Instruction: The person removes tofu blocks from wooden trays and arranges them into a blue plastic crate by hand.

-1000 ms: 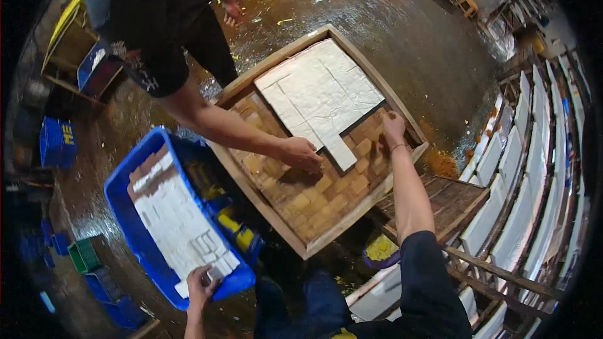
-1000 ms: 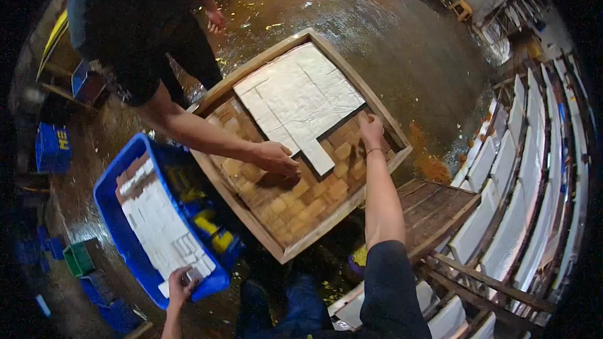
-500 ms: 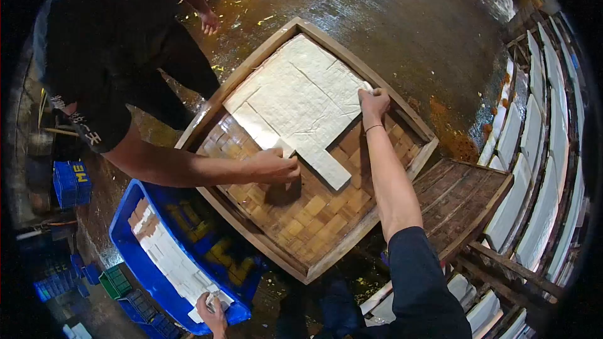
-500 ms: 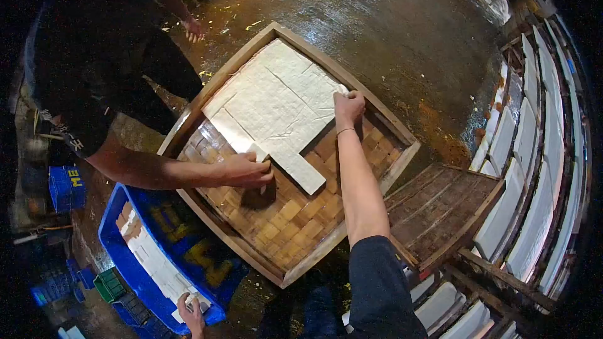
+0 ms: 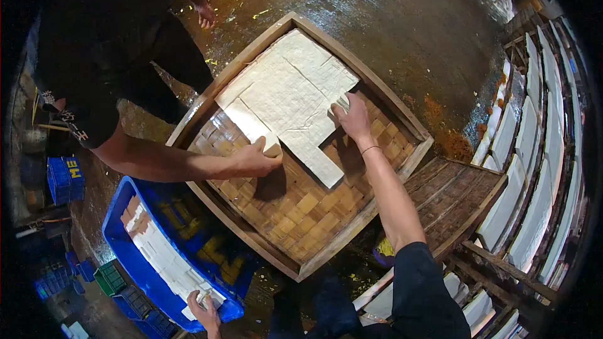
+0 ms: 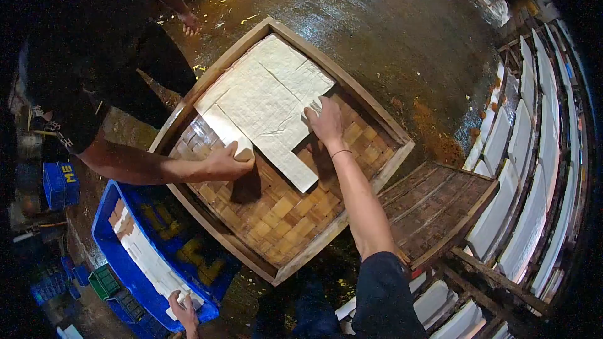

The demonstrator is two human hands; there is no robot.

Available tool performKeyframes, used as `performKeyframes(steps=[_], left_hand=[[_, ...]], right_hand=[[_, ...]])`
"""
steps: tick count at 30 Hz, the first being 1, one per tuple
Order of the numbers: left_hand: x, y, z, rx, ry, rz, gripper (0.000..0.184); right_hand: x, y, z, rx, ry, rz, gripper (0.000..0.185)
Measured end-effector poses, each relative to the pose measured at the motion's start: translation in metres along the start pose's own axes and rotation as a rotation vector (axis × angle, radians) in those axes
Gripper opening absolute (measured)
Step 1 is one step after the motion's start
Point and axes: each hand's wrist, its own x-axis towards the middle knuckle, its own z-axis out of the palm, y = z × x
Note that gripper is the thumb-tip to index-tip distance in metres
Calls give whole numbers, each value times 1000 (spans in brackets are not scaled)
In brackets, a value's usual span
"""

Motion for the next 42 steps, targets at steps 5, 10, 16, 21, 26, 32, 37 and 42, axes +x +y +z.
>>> performKeyframes(steps=[5, 10, 16, 21, 26, 32, 37, 42], left_hand=[[0, 1, 0, -17, 3, -16, 30], [-2, -6, 1, -63, 9, -21, 29], [-1, 10, -2, -30, -4, -83, 31], [-1, -5, 0, 0, -24, -85, 31], [-4, -3, -1, -20, -1, -39, 29], [-3, -3, 2, -64, 55, -31, 31], [-4, 3, 2, -25, 199, 24, 33], [-5, 3, -3, 52, 271, 3, 33]], right_hand=[[7, -7, -32, 241, -25, 51, 60], [-14, -11, -15, -95, -305, 76, 74], [-39, -44, -10, 34, -330, 31, 66], [-25, -26, -8, 357, -108, 110, 67], [-26, -52, -41, 368, -702, 272, 71], [-68, -67, 14, -60, -387, 160, 78], [-71, -116, -6, 405, -547, 379, 69], [-23, -22, 38, -138, -572, -101, 74]])
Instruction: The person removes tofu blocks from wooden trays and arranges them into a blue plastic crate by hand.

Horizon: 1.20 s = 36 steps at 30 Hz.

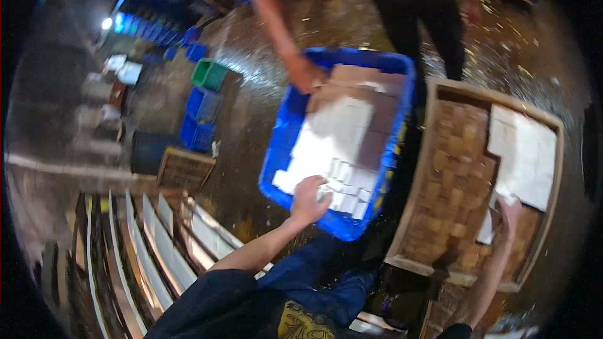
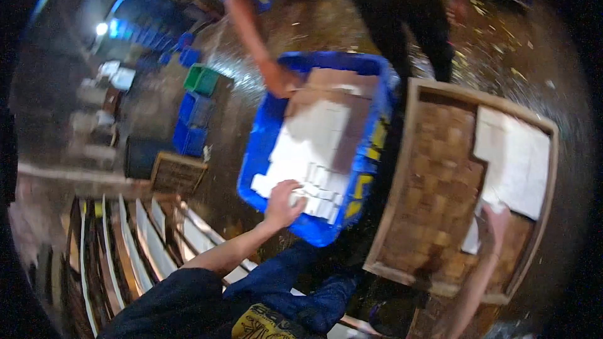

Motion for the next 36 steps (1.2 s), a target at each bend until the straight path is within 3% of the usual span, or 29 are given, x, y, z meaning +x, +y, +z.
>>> performKeyframes(steps=[2, 4, 5, 7, 8, 12, 14, 16, 18, 20, 22, 24, 26, 28, 29, 30, 31, 32, 34, 36], left_hand=[[5, 6, -5, -10, 2, -34, 33], [6, 6, -9, -22, 39, -43, 31], [6, 8, -12, -31, 35, -53, 31], [8, 9, -14, -55, 39, -59, 29], [7, 6, -13, -72, 37, -49, 29], [8, -5, -4, -263, 45, -100, 30], [13, -14, -4, -396, 75, -191, 32], [21, -26, -3, -371, 140, -164, 29], [28, -36, -4, -375, 29, -106, 30], [32, -47, -4, -364, -71, -50, 31], [30, -58, -1, -115, -539, 56, 30], [25, -70, 3, -118, -495, 118, 28], [28, -77, 4, -170, -641, 128, 27], [35, -81, -10, -202, -685, 106, 29], [38, -87, -14, -371, -732, 18, 31], [42, -88, -17, -537, -779, -70, 33], [42, -85, -12, -534, -787, -59, 33], [41, -79, -7, -575, -729, -34, 34], [43, -56, 4, -662, -609, 32, 36], [35, -26, 23, -620, -617, 195, 33]], right_hand=[[-23, -31, -23, 416, -159, 56, 56], [-32, -7, -34, 873, -113, 121, 54], [-41, -19, -42, 846, -120, 110, 54], [-77, -44, -67, 1101, -43, 230, 54], [-119, -99, -77, 969, -40, 203, 54], [-223, -182, -50, 1139, -265, -97, 61], [-279, -293, -21, 1104, -447, -91, 67], [-305, -358, 15, 1059, -618, -76, 74], [-307, -376, 58, 1011, -836, -132, 59], [-312, -398, 85, 816, -927, -1, 44], [-316, -411, 118, 575, -849, 55, 32], [-326, -437, 141, 133, -586, -68, 42], [-321, -393, 205, -30, -411, -184, 54], [-329, -385, 233, -125, -440, -221, 51], [-328, -387, 229, -123, -431, -218, 51], [-328, -387, 221, 36, -549, -46, 49], [-329, -388, 212, 199, -662, 133, 46], [-326, -375, 212, 368, -683, 151, 50], [-318, -354, 210, 340, -609, 196, 53], [-322, -367, 168, 116, -438, -117, 50]])
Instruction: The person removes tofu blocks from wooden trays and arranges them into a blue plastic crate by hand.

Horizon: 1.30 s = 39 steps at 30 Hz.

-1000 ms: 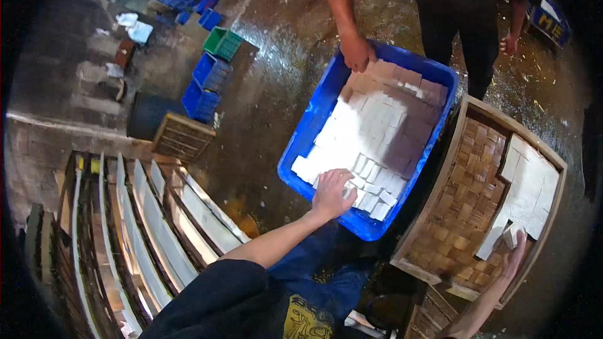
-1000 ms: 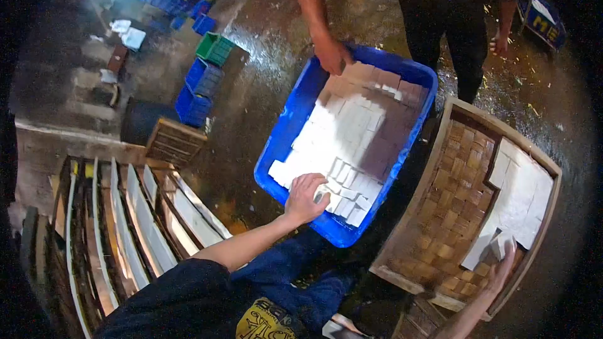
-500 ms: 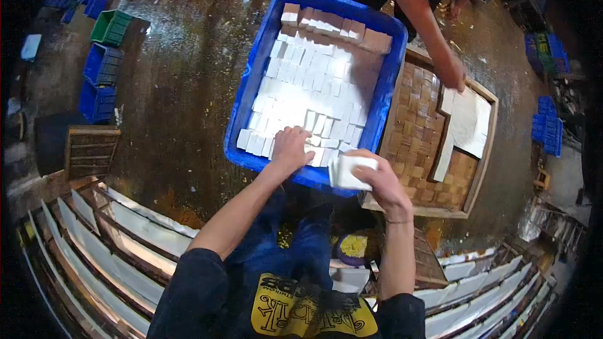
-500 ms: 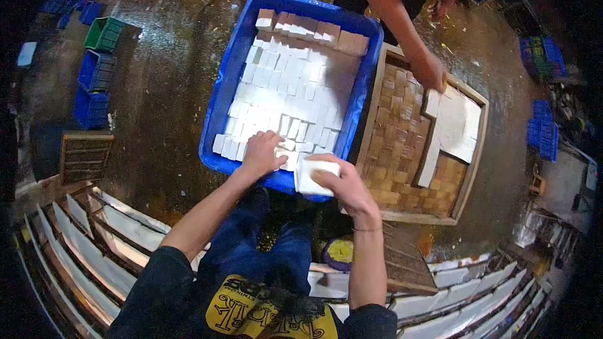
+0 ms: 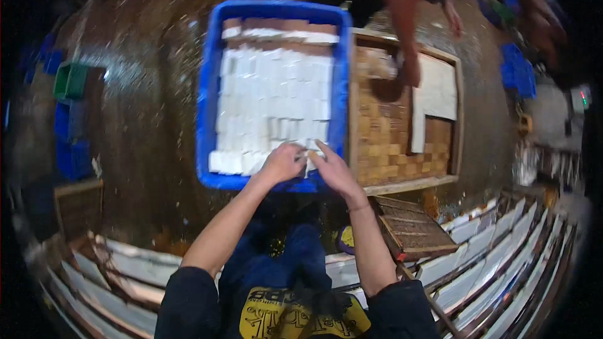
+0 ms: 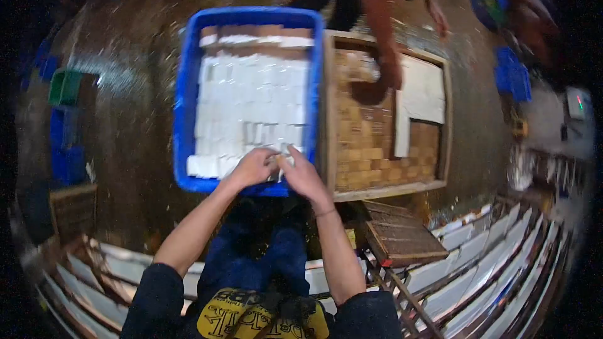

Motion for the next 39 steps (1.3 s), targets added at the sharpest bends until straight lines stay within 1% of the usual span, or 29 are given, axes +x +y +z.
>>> performKeyframes(steps=[1, 2, 4, 5, 6, 7, 8, 9, 10, 12, 13, 14, 16, 17, 18, 19, 20, 23, 24, 26, 27, 28, 30, 31, 32, 34, 36, 38, 39], left_hand=[[6, 17, 4, 103, -104, -29, 32], [9, 32, 7, 213, -206, -55, 32], [0, 28, 23, 346, -24, 152, 33], [1, 33, 21, 330, -78, 60, 34], [0, 40, 17, 321, -124, -41, 34], [-2, 38, 16, 337, -118, 3, 34], [-4, 36, 17, 354, -111, 42, 34], [-4, 39, 18, 348, -121, 13, 33], [-4, 44, 19, 342, -128, -21, 32], [-6, 59, 28, 385, -89, -71, 32], [-7, 63, 33, 407, -45, -129, 33], [-9, 62, 39, 422, -57, -127, 33], [-11, 60, 45, 453, 145, -43, 33], [-10, 64, 47, 466, 172, -25, 31], [-7, 72, 49, 472, 162, -28, 31], [-5, 82, 50, 463, 135, -143, 32], [-2, 87, 51, 453, 111, -258, 34], [-1, 82, 52, 491, 147, -230, 33], [0, 81, 52, 500, 139, -236, 33], [3, 85, 52, 477, 120, -290, 32], [5, 87, 52, 447, 105, -341, 32], [4, 85, 52, 451, 103, -338, 32], [-2, 77, 55, 497, 182, -305, 31], [-5, 74, 56, 498, 183, -314, 31], [-5, 70, 56, 499, 188, -304, 30], [-5, 71, 56, 496, 197, -298, 30], [-2, 78, 54, 509, 181, -298, 30], [-1, 76, 55, 502, 216, -247, 29], [-3, 75, 55, 493, 250, -197, 28]], right_hand=[[-9, -2, -20, 276, 7, 42, 56], [-21, -11, -48, 499, 112, -38, 47], [-38, -2, -116, 354, 422, -49, 35], [-35, 26, -146, 207, 590, -105, 28], [-27, 65, -172, 272, 665, 23, 29], [-16, 102, -197, 164, 757, 104, 31], [2, 158, -216, 59, 826, 255, 35], [18, 208, -233, -1, 806, 377, 46], [30, 242, -235, 23, 821, 380, 46], [53, 305, -230, -188, 888, 484, 59], [66, 349, -213, -300, 840, 413, 67], [66, 343, -197, -281, 862, 422, 66], [62, 334, -176, -181, 1078, 362, 57], [61, 327, -179, -174, 1074, 371, 57], [55, 315, -185, -10, 1053, 352, 51], [48, 306, -191, 153, 1028, 332, 46], [44, 304, -198, 159, 1023, 340, 46], [40, 281, -233, 514, 1036, 219, 36], [49, 287, -239, 521, 1032, 222, 36], [66, 301, -254, 254, 869, 212, 36], [73, 302, -256, -55, 876, 210, 43], [80, 311, -247, -50, 878, 213, 43], [100, 335, -219, -524, 1143, 169, 46], [98, 331, -213, -416, 1045, 155, 50], [95, 329, -211, -416, 1038, 152, 50], [91, 321, -213, 53, 911, 116, 53], [87, 312, -227, 116, 917, 84, 57], [88, 301, -245, 418, 911, 101, 55], [82, 291, -257, 455, 871, 61, 52]])
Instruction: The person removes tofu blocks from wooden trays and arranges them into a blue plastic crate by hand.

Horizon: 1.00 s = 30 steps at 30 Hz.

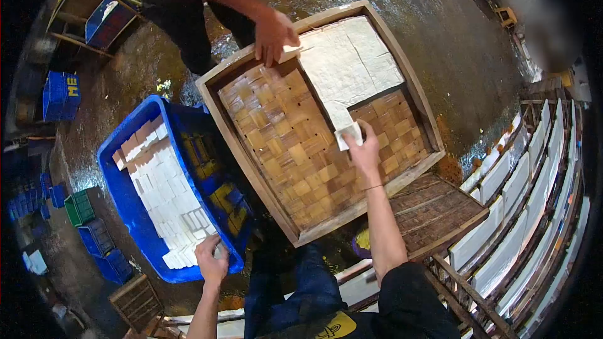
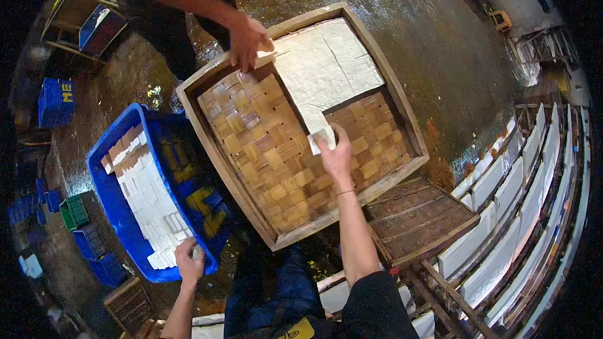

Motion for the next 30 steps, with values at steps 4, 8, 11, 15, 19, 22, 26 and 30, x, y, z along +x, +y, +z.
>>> performKeyframes(steps=[4, 8, 11, 15, 19, 22, 26, 30], left_hand=[[2, 3, -3, -12, -25, -33, 28], [5, -4, 0, 36, 18, 96, 31], [5, -9, -2, -30, 142, 124, 31], [1, -7, -9, -122, 239, 42, 27], [-2, -16, -8, -192, 291, 30, 25], [-1, -26, 0, -366, 352, -43, 23], [13, -30, -6, -227, 46, -14, 31], [18, -45, 6, 23, -131, 212, 36]], right_hand=[[35, 9, 5, -343, -134, -245, 48], [31, 28, 30, -672, -36, -285, 58], [19, -16, 35, -554, -298, -129, 64], [19, -13, 47, -727, -308, -440, 53], [41, 12, 45, -582, -435, -241, 40], [-21, -100, 37, -264, -614, 156, 34], [-125, -222, 56, -12, -1030, 6, 33], [-202, -304, 125, -346, -1384, -191, 38]])
